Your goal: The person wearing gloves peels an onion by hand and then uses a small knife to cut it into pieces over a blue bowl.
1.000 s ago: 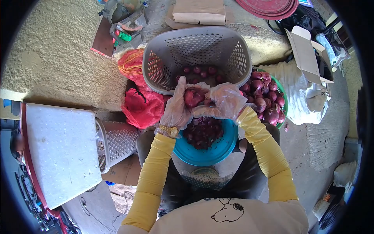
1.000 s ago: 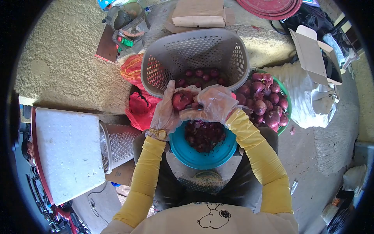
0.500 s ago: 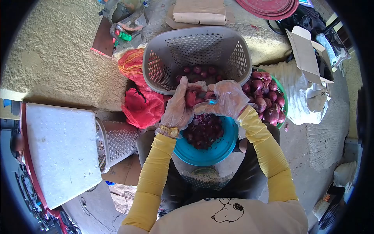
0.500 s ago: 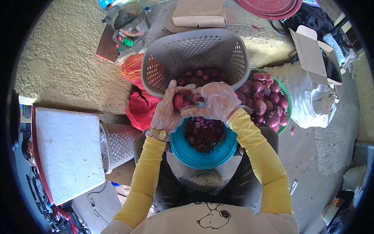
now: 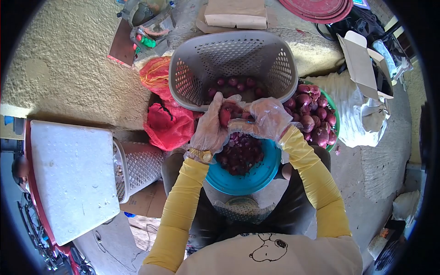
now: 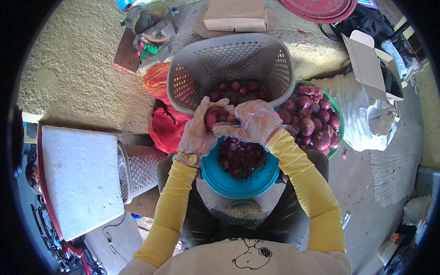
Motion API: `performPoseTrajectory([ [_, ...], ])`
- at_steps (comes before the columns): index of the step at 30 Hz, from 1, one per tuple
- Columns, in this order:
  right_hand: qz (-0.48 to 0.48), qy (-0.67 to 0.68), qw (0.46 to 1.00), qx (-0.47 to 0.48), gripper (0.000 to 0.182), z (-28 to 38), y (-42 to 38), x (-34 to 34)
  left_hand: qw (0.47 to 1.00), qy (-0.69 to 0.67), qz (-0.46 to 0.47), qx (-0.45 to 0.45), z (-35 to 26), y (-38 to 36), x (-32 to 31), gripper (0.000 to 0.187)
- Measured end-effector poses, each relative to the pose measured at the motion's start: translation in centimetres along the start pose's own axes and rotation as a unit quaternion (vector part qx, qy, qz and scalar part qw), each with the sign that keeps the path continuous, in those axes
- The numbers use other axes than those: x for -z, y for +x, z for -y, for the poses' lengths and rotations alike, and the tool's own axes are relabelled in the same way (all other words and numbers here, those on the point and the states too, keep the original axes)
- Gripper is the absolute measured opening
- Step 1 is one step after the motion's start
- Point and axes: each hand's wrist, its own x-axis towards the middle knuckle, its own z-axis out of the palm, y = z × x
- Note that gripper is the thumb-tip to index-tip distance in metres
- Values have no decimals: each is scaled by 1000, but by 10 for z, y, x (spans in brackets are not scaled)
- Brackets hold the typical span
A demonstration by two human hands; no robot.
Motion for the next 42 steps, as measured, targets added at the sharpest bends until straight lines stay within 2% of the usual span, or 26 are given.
performPoseTrajectory([
  [1,0,1,1000,0,75,0,1,0,995,-89,-26,30,0,0,0,56],
  [2,23,-6,1000,-9,74,-2,1,0,995,-89,-26,30,-2,-2,1,56],
  [3,46,-14,999,-19,73,-2,1,0,977,211,-7,-28,-14,-5,-10,56],
  [4,46,-15,999,-19,73,-2,0,1,867,491,13,-84,-21,-7,-17,57],
  [7,4,27,1000,9,71,1,-1,1,864,500,16,-63,-29,-9,-24,57],
  [8,15,14,1000,15,70,0,-1,1,864,500,16,-64,-28,-9,-29,57],
  [9,27,0,999,21,70,0,-1,1,938,342,-27,-55,-28,-10,-41,44],
  [10,28,0,999,22,70,-1,-2,2,981,174,-68,-45,-28,-11,-47,53],
  [12,64,10,997,43,67,-1,-1,2,977,194,-72,-54,-30,-9,-46,51],
  [14,44,37,995,76,66,1,-4,-4,972,212,-77,-60,-31,-7,-39,50],
  [15,22,62,992,109,66,2,-5,-6,991,19,-134,17,-32,0,-29,49],
  [16,22,62,992,109,66,3,-6,-5,963,-174,-185,92,-32,3,-22,56],
  [17,61,40,992,106,68,5,-7,-3,984,-28,-176,31,-26,0,-18,55],
  [18,100,17,989,103,70,6,-7,0,983,-28,-177,30,-29,-1,-20,55],
  [20,122,15,987,102,67,9,-6,8,980,87,-179,24,-37,-4,-23,53],
  [21,143,12,984,101,64,10,-5,11,980,87,-179,24,-39,-4,-25,53],
  [23,137,6,986,94,63,10,-5,5,959,-176,-207,74,-43,0,-27,52],
  [27,125,-2,988,87,61,3,-5,-7,963,-189,-184,61,-35,6,-16,51],
  [31,125,23,990,56,63,4,-6,-6,965,-168,-192,64,-38,5,-21,50],
  [34,160,-24,983,88,66,4,-6,2,965,-160,-191,83,-38,3,-22,51],
  [36,99,32,990,95,72,1,-8,3,966,-157,-186,91,-31,2,-17,51],
  [38,67,84,991,73,74,5,-2,8,978,100,-183,29,-15,4,-4,51],
  [40,34,136,989,49,77,4,0,11,979,95,-180,28,-16,4,-9,51],
  [42,1,72,997,15,83,1,0,11,980,88,-178,27,-22,3,-18,51],
])
